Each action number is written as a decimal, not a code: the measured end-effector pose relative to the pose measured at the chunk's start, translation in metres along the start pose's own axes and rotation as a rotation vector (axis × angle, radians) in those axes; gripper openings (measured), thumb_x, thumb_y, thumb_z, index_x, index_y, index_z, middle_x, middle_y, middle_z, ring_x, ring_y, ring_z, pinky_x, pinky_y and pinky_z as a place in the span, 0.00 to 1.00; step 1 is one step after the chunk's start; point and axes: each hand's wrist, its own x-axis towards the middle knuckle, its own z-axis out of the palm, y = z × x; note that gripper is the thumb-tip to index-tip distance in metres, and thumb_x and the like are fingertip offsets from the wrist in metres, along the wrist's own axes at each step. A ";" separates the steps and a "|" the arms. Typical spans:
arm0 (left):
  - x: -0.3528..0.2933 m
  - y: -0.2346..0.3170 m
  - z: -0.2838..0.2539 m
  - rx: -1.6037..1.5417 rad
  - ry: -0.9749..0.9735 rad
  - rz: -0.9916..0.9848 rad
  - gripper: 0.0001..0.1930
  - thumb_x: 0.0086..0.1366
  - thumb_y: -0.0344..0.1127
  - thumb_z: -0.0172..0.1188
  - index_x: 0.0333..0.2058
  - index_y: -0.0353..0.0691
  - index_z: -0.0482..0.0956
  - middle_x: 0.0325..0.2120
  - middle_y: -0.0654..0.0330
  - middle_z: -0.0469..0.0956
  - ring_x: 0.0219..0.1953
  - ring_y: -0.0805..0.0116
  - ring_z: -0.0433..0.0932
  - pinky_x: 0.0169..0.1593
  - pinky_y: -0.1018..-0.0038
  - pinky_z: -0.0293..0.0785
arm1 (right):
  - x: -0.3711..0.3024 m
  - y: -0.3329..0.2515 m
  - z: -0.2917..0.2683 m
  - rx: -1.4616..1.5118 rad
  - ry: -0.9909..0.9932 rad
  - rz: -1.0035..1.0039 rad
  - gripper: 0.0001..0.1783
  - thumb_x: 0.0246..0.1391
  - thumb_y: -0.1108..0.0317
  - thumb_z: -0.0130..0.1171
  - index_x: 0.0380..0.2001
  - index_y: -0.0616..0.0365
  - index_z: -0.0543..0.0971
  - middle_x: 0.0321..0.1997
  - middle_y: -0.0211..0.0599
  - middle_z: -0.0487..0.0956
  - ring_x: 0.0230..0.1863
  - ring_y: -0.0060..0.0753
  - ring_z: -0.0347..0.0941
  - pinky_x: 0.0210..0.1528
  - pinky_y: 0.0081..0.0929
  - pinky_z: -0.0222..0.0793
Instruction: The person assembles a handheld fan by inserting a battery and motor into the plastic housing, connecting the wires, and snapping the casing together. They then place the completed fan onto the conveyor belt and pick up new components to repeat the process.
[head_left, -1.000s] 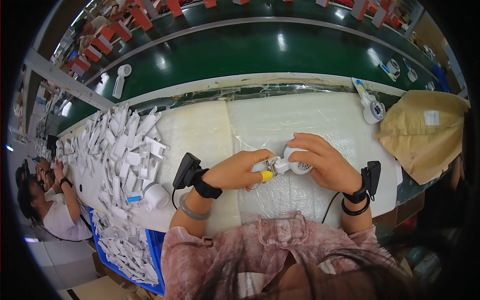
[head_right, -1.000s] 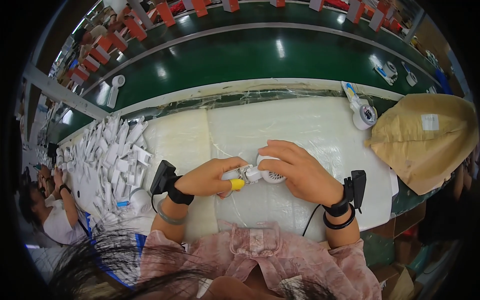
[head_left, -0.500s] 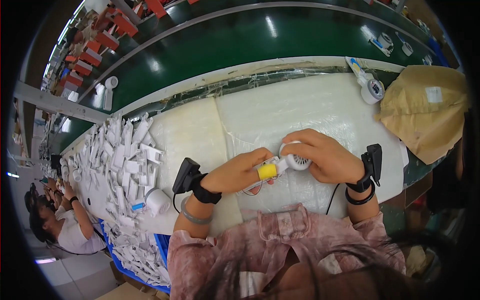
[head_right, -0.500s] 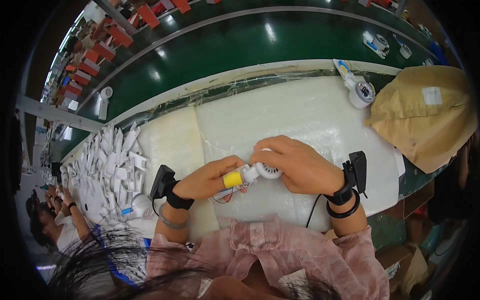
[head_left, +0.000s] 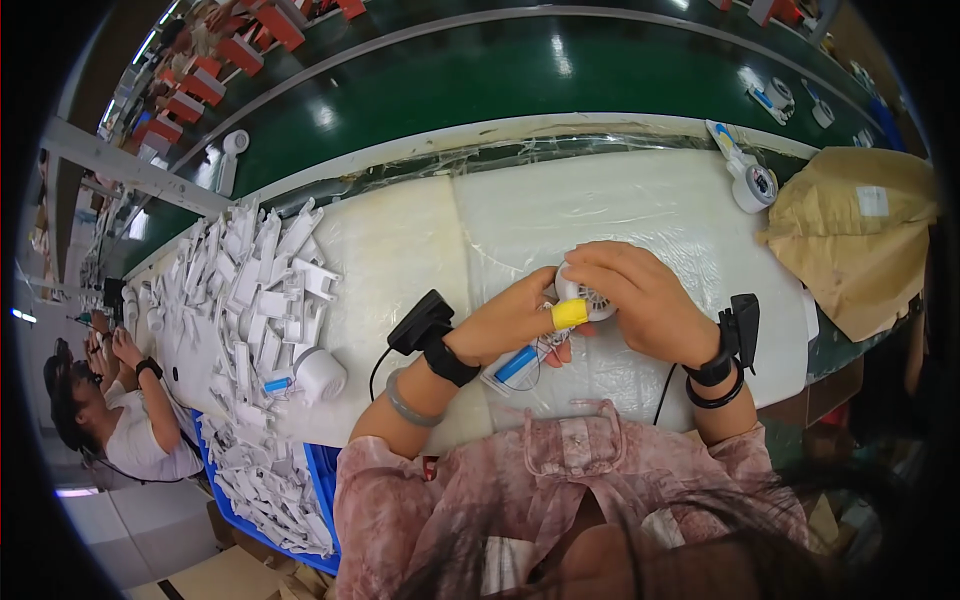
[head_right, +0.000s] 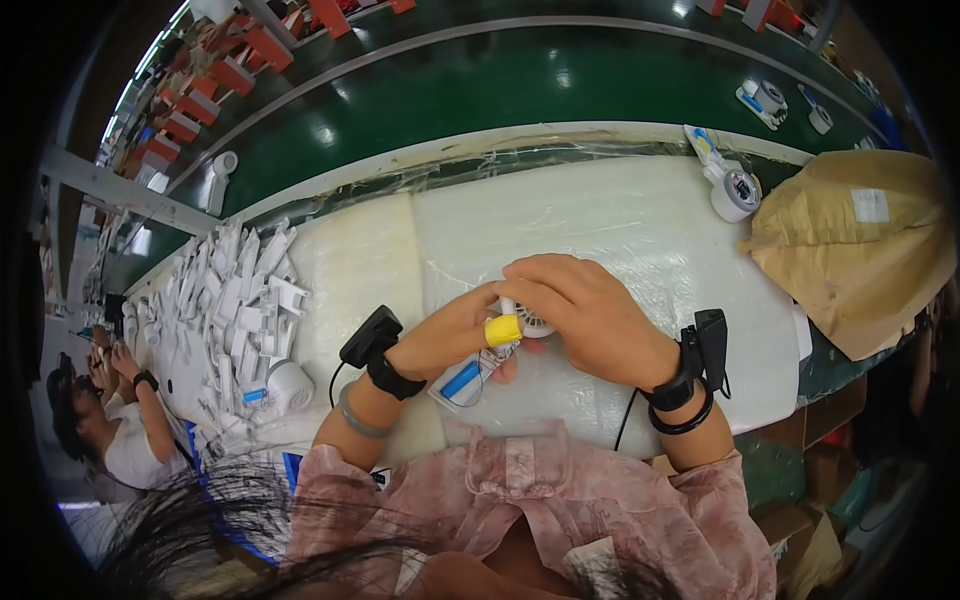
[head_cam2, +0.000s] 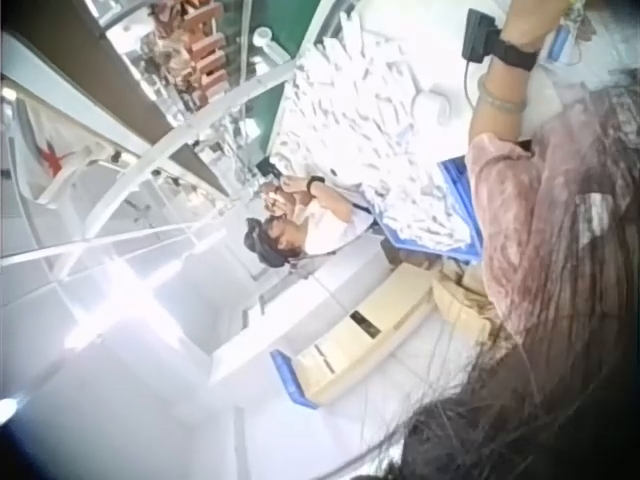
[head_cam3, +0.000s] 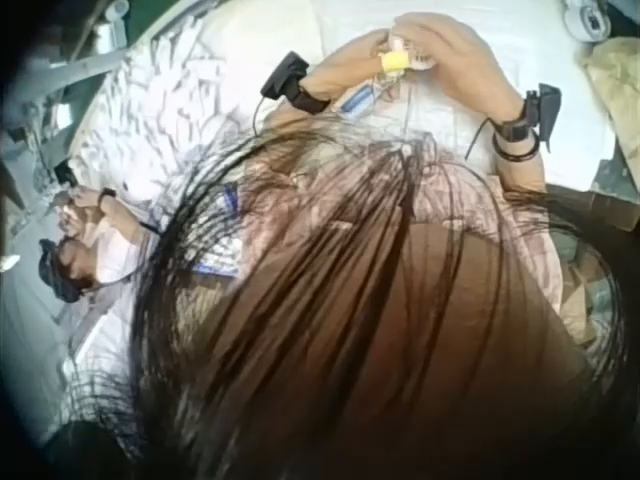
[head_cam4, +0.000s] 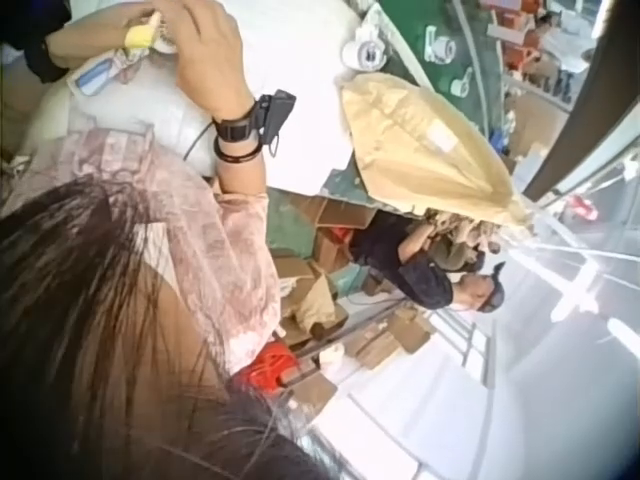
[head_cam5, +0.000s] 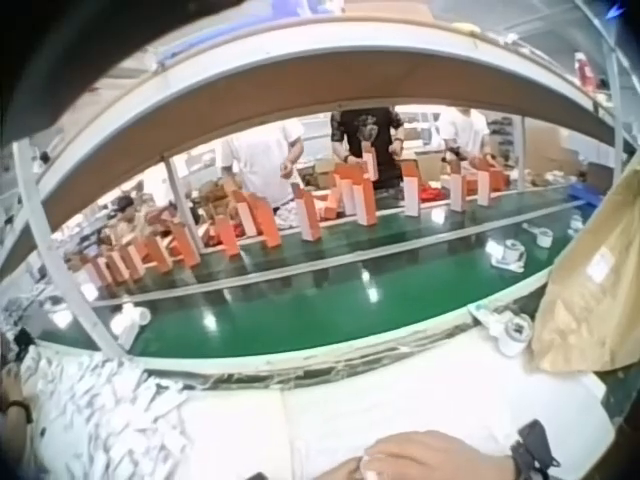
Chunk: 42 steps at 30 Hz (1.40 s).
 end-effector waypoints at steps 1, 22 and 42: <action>0.001 -0.001 0.003 0.000 0.004 0.004 0.28 0.67 0.45 0.56 0.58 0.36 0.58 0.40 0.50 0.78 0.27 0.70 0.80 0.30 0.76 0.76 | 0.000 0.000 0.002 0.000 -0.002 -0.006 0.33 0.34 0.87 0.53 0.49 0.57 0.76 0.55 0.45 0.73 0.55 0.51 0.70 0.56 0.38 0.67; -0.008 0.013 -0.008 -0.550 0.484 0.577 0.21 0.69 0.35 0.51 0.56 0.34 0.60 0.50 0.42 0.72 0.51 0.49 0.76 0.52 0.63 0.76 | -0.005 -0.054 0.045 0.063 0.068 0.019 0.37 0.53 0.66 0.60 0.63 0.68 0.59 0.67 0.56 0.60 0.67 0.54 0.57 0.67 0.43 0.51; -0.001 0.004 0.016 -0.248 0.634 0.667 0.22 0.67 0.27 0.50 0.57 0.34 0.56 0.51 0.44 0.72 0.55 0.49 0.74 0.51 0.64 0.76 | -0.007 -0.048 0.057 0.561 0.032 0.158 0.52 0.49 0.65 0.64 0.68 0.69 0.43 0.71 0.56 0.51 0.73 0.51 0.45 0.71 0.42 0.41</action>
